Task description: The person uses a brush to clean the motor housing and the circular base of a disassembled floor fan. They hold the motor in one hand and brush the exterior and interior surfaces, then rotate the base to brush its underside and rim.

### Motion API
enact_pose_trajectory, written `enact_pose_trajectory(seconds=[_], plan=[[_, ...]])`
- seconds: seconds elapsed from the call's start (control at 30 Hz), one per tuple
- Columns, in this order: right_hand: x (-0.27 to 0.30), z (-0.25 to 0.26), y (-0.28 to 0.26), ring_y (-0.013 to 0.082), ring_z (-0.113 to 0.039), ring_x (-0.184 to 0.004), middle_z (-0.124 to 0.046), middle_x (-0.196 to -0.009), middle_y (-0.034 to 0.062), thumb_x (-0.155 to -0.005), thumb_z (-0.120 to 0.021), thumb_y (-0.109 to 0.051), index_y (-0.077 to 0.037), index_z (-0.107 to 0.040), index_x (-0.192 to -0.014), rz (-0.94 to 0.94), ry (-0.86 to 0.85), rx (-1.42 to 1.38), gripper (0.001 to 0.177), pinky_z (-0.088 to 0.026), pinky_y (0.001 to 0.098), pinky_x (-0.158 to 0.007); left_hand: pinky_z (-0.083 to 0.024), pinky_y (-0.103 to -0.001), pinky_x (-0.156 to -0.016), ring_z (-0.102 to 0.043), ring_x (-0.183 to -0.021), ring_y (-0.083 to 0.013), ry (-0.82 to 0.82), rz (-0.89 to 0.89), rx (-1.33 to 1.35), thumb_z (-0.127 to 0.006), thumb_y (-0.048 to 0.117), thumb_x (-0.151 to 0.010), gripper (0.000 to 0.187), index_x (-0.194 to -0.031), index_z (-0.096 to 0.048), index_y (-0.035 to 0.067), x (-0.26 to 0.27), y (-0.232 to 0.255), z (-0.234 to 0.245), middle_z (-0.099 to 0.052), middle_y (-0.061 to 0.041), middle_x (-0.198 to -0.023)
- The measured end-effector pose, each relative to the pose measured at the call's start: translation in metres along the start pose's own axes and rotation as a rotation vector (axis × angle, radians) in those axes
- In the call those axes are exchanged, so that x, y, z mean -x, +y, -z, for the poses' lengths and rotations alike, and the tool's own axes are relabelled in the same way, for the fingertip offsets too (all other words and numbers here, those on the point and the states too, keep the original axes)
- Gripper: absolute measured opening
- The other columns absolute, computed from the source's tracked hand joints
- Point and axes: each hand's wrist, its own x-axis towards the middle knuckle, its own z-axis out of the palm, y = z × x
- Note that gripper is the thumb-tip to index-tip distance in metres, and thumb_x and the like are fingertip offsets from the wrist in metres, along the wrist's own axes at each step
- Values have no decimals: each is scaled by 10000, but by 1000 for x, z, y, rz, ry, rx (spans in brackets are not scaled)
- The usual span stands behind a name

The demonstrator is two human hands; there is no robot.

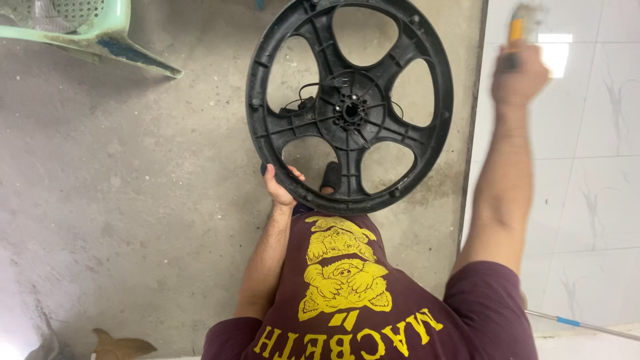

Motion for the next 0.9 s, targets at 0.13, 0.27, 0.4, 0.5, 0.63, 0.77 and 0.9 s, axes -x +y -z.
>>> enact_pose_trajectory(seconds=[0.13,0.27,0.4,0.5,0.63,0.77,0.9], plan=[[33,19,-24,157,-715,-931,-751,-1006,52,-1141,-739,-24,-26,-752,-1072,-142,-133,-788,70,-600,306,-877,-560,-407,-696,-652,-691,-303,12,3,31,-463,704,-961,710,-870,-631,20,-4,9,3,-644,-134,-737],[113,26,-86,144,-668,-871,-715,-940,57,-948,-805,-115,-45,-701,-952,-328,-488,-721,126,-555,296,-797,-557,-403,-679,-629,-680,-256,37,-53,54,-468,670,-951,667,-1209,-584,66,-10,20,-23,-625,-94,-744],[101,70,-30,119,-730,-848,-754,-932,48,-1055,-755,-85,-34,-720,-1024,-329,-130,-296,69,-585,275,-747,-561,-384,-643,-646,-667,-236,13,-125,-54,-461,672,-954,791,-1447,-468,53,-10,26,-50,-621,-80,-735],[85,63,1,137,-725,-865,-730,-968,69,-1029,-781,-81,-20,-658,-1031,-335,262,-725,137,-663,298,-780,-583,-373,-663,-659,-696,-211,37,-143,-77,-453,661,-968,778,-1436,-480,40,-10,31,-60,-622,-72,-746],[90,29,-8,136,-701,-813,-738,-920,75,-1048,-802,-114,-12,-725,-1038,-237,12,-435,127,-591,277,-700,-602,-377,-673,-665,-696,-198,5,-170,-71,-441,659,-964,776,-1433,-486,43,-13,33,-72,-616,-63,-739],[111,21,-43,105,-636,-624,-681,-740,30,-1009,-773,-179,-41,-712,-957,-339,-217,-192,159,-538,277,-549,-628,-376,-658,-692,-714,-182,25,-218,-117,-423,682,-954,802,-1348,-528,-9,-22,22,-100,-620,-59,-743],[158,67,-80,135,-597,-656,-666,-736,89,-980,-781,-94,-8,-712,-896,-489,-184,-391,138,-514,323,-582,-621,-361,-569,-688,-631,-185,48,-335,-184,-443,686,-916,744,-1223,-571,21,-38,6,-136,-614,-65,-687]])
